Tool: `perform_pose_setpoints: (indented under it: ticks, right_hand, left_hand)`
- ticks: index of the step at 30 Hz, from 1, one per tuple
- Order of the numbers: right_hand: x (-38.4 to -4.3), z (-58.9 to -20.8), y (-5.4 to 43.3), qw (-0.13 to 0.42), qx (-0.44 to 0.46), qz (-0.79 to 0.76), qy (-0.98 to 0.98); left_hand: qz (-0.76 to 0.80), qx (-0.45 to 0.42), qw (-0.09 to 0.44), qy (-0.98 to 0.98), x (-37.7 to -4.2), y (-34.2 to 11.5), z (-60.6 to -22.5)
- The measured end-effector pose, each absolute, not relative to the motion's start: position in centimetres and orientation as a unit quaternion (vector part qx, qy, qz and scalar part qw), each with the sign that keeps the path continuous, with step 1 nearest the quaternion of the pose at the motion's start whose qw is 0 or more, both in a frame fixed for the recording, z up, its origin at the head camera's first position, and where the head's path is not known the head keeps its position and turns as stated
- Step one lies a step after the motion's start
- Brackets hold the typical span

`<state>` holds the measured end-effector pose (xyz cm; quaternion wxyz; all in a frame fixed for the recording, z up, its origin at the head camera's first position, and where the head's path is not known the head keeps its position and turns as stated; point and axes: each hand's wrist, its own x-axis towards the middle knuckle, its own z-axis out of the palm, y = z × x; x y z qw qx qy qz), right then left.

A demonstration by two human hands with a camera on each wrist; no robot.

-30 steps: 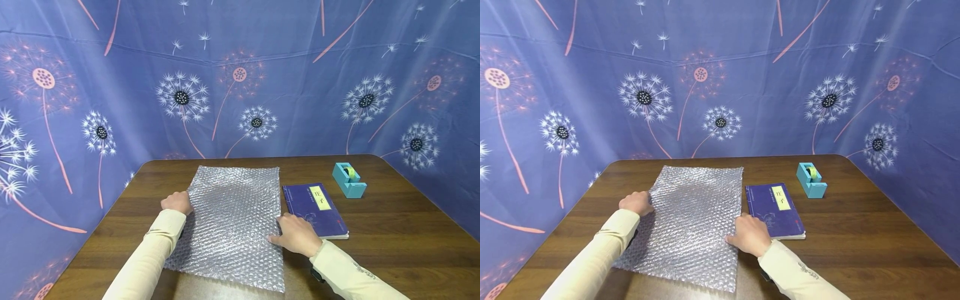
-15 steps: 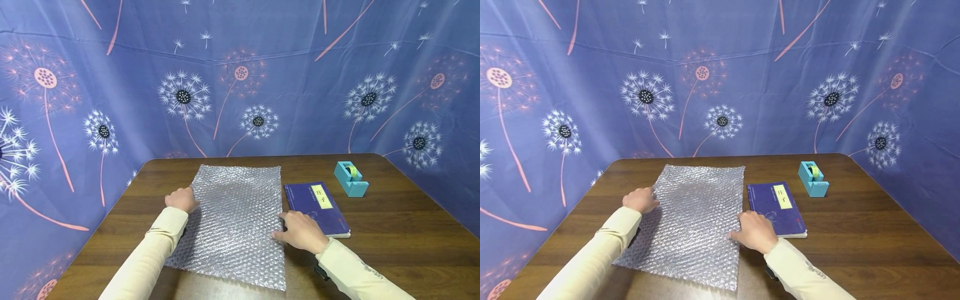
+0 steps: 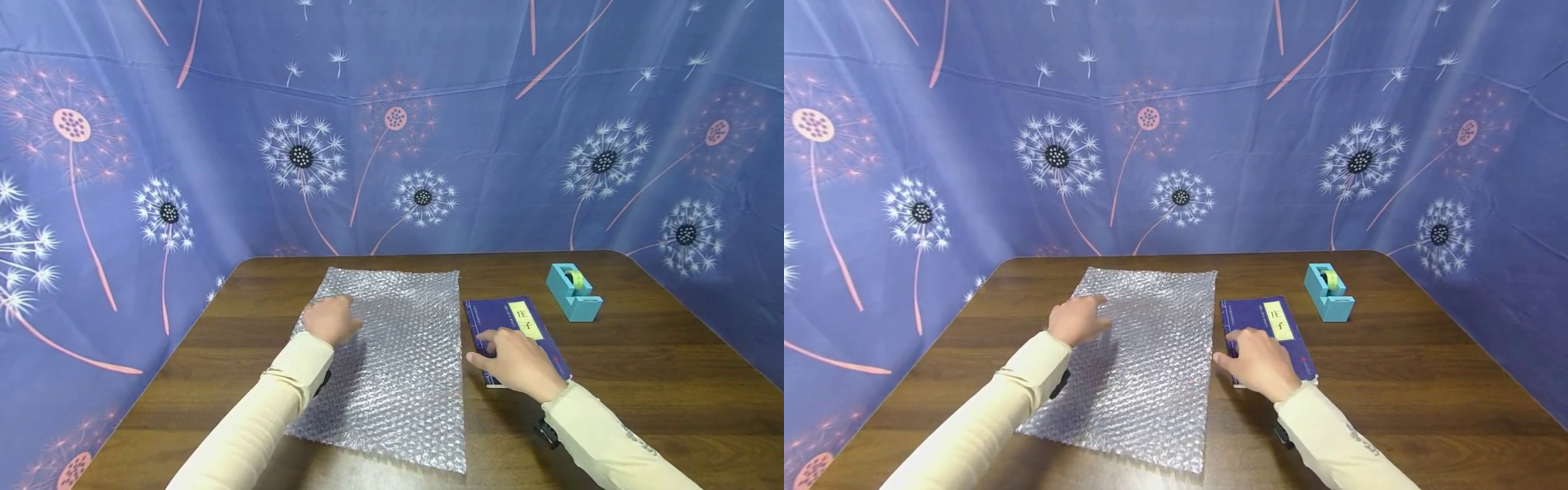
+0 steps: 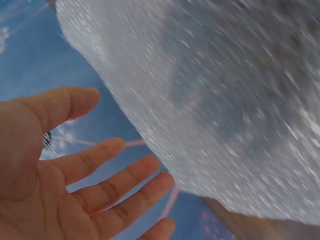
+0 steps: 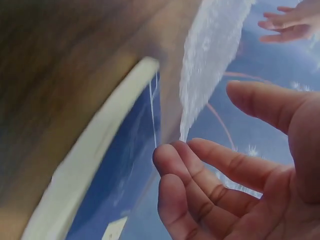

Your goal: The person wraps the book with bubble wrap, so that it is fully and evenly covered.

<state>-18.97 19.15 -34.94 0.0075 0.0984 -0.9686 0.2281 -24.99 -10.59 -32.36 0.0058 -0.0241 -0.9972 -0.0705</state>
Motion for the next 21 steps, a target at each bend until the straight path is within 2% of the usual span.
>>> perform_pose_setpoints:
  ticks: [13, 21]
  right_hand:
    - [-19.5, -33.7, 23.3, 0.043, 0.070, 0.193, -0.978]
    - [-19.7, -33.8, 25.2, 0.042, 0.053, 0.182, -0.981]
  left_hand:
    - [-0.062, -0.097, 0.041, -0.993, -23.9, -4.5, -31.8]
    - [-0.044, -0.123, 0.052, -0.990, -23.5, -0.7, -31.9]
